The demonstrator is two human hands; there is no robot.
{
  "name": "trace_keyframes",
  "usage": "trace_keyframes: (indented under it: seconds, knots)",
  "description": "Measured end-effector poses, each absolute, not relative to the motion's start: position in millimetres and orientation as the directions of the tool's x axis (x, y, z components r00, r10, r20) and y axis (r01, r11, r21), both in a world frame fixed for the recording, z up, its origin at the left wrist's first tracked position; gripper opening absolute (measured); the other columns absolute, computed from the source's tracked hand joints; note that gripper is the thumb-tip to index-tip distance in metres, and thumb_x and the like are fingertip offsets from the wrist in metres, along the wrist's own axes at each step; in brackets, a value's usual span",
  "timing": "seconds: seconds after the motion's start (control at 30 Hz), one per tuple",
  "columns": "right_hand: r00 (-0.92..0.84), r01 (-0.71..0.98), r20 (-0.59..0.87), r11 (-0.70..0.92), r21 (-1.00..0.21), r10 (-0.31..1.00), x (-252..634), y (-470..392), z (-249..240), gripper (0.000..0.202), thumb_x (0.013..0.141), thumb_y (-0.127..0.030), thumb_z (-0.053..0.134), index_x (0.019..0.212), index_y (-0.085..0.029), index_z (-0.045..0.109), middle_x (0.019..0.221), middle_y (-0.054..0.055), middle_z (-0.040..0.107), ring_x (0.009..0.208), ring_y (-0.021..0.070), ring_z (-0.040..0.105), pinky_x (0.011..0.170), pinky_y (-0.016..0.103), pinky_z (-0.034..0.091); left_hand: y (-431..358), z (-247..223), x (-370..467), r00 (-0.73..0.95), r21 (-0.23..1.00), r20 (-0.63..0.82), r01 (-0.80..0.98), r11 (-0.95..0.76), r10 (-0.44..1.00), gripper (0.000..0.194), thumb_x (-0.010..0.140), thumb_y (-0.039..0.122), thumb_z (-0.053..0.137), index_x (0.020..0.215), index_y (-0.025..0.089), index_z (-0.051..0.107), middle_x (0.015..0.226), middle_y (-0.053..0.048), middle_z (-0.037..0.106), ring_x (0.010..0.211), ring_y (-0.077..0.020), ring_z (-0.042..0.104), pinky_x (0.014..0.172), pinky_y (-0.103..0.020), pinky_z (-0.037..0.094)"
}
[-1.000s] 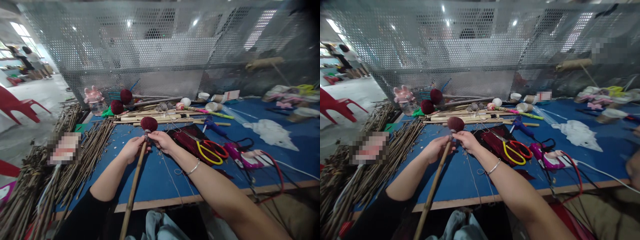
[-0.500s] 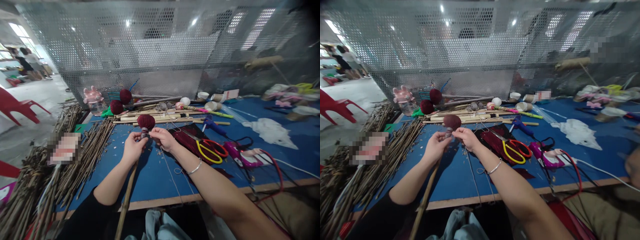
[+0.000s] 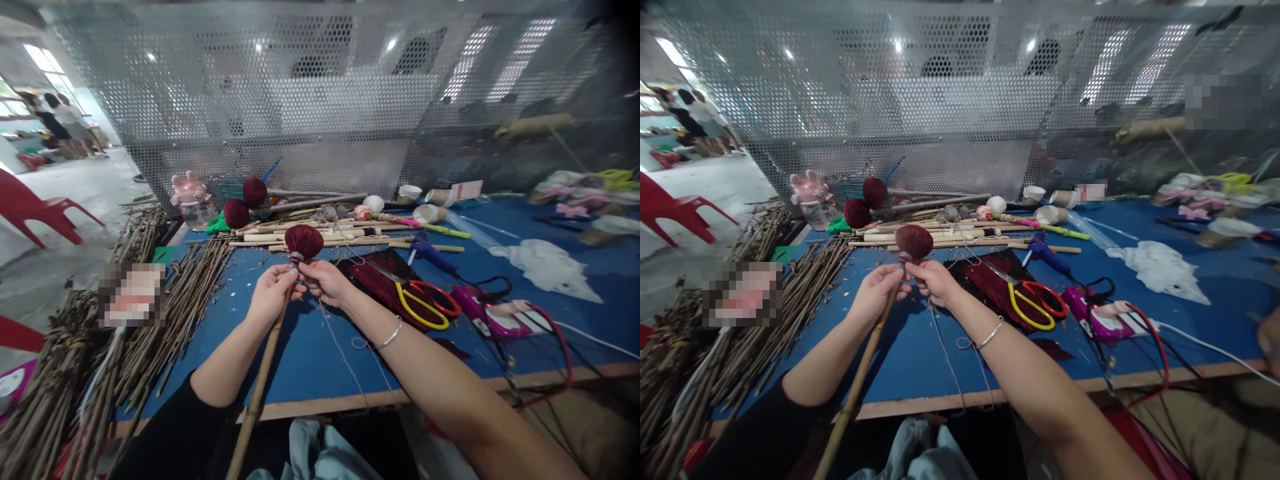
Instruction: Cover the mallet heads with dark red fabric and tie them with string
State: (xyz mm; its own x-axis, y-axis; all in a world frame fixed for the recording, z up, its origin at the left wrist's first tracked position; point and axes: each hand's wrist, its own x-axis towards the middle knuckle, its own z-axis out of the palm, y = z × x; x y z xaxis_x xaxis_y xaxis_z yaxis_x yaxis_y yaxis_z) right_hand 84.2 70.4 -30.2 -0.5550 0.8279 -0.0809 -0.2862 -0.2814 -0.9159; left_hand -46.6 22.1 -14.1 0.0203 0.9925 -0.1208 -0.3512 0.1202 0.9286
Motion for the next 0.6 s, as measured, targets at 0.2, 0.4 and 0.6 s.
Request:
trace_keyframes:
  seconds: [0.2,0.4,0.6]
  knots:
    - [-0.5,-0.269,-0.128,-0.295,-0.917,0.856,83,70,-39,0.031,0.065,-0.039,0.07,0.071,-0.013,0.054,0.044,-0.006,0.045,0.033,0.0013,0.024,0.033,0.016,0.009,19,-16,-41,0.07,0.927,-0.221,-0.296,0.232,0.973,0.017,0.078,0.028,0.058,0.083,0.013,0.051,0.072,-0.005,0.064,0.057,-0.0099,0.062,0.05,-0.019,0.049]
    - [-0.578,-0.208,-0.114,-0.28,-0.937,0.808,82,69,-40,0.036,0.07,-0.046,0.064,0.063,-0.012,0.053,0.038,-0.009,0.034,0.032,0.0008,0.016,0.033,0.017,0.006,14,-14,-39,0.099,0.945,-0.199,-0.244,0.218,0.975,0.025,0.079,0.036,0.051,0.068,0.014,0.047,0.052,0.003,0.046,0.037,-0.0027,0.036,0.033,-0.013,0.027]
    - [-0.526,-0.124,-0.073,-0.161,-0.979,0.848,82,68,-41,0.039,0.069,-0.052,0.061,0.063,-0.016,0.048,0.038,-0.012,0.027,0.033,0.0028,0.015,0.034,0.019,0.009,20,-11,-46,0.071,0.938,-0.215,-0.263,0.226,0.974,0.032,0.074,0.046,0.057,0.072,0.016,0.044,0.058,0.006,0.042,0.038,-0.0013,0.03,0.033,-0.012,0.02]
